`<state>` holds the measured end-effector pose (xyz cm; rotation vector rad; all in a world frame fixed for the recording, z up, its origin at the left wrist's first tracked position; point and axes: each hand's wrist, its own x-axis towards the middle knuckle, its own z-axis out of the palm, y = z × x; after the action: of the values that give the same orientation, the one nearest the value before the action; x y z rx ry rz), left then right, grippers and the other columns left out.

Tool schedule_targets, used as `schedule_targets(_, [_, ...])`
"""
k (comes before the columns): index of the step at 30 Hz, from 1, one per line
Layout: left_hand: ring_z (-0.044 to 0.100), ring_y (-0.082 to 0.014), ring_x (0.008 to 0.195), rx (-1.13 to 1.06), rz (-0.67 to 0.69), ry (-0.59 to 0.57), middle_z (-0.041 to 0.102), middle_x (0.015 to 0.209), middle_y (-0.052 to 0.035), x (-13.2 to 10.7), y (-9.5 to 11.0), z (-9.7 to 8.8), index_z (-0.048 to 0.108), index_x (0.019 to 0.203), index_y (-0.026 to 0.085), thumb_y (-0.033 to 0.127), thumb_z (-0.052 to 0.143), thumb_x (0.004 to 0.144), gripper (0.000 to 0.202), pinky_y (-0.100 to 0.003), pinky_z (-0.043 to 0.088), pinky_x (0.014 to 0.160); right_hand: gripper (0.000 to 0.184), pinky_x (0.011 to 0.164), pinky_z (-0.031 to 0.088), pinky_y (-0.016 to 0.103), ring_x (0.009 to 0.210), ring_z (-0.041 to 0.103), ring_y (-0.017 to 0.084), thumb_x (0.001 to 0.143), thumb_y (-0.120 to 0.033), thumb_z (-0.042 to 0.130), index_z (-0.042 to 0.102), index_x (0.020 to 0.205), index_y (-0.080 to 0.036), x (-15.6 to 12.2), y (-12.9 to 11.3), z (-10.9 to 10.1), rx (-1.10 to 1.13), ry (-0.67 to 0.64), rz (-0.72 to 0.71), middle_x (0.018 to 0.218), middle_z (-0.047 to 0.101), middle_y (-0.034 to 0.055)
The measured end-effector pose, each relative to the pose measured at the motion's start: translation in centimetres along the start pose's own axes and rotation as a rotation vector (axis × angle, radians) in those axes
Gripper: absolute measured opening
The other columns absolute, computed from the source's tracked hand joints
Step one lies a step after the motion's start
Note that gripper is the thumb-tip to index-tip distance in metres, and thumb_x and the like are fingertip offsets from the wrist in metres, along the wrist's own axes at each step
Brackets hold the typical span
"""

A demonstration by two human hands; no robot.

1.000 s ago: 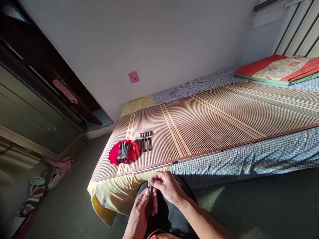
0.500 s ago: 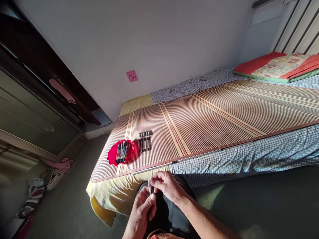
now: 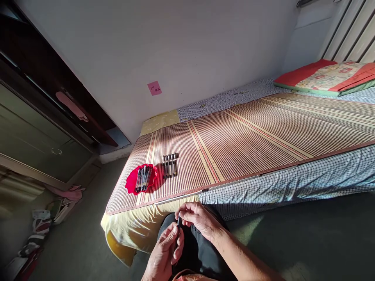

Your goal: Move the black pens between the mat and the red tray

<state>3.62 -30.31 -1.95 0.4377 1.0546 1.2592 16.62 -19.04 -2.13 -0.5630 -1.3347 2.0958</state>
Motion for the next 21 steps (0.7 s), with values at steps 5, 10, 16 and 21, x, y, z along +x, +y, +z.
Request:
schedule_targets(5, [0.033,-0.0010,0.042,-0.082,-0.070,-0.045,0.050,0.061,0.0041,-0.3,0.2,0.2,0.059,0.075,0.013,0.053,0.089,0.073,0.050,-0.017,0.017,0.040,0.028,0.063,0.039,0.025,0.065,0.050,0.011,0.086,-0.046,0.078,0.079,0.090,-0.018,0.0,0.3,-0.2,0.027,-0.024,0.001,0.080,0.067,0.0014])
schedule_targets(10, [0.034,-0.0003,0.042,-0.177,-0.103,-0.054,0.052,0.065,0.0045,-0.1,0.1,-0.3,0.061,0.089,0.014,0.053,0.091,0.072,0.051,-0.015,0.015,0.040,0.028,0.064,0.041,0.026,0.066,0.055,0.012,0.083,-0.044,0.081,0.079,0.091,-0.018,0.1,0.0,-0.2,0.007,-0.044,-0.019,0.085,0.072,0.0026])
schedule_targets(16, [0.033,-0.0008,0.039,-0.065,-0.083,-0.057,0.051,0.062,0.0059,0.2,-0.2,-0.8,0.055,0.081,0.016,0.049,0.091,0.073,0.049,-0.017,0.011,0.038,0.036,0.062,0.041,0.026,0.064,0.055,0.011,0.078,-0.050,0.084,0.077,0.090,-0.017,0.3,-0.3,-0.5,0.066,0.051,0.002,0.085,0.073,0.0040])
schedule_targets(21, [0.039,-0.0036,0.040,0.046,-0.076,-0.029,0.052,0.059,0.0032,0.0,-0.8,-0.6,0.068,0.087,0.013,0.057,0.086,0.076,0.049,-0.019,0.014,0.039,0.037,0.063,0.043,0.025,0.066,0.058,0.012,0.074,-0.050,0.088,0.077,0.086,-0.016,0.6,-1.2,-2.3,0.098,0.145,-0.056,0.081,0.071,0.0030])
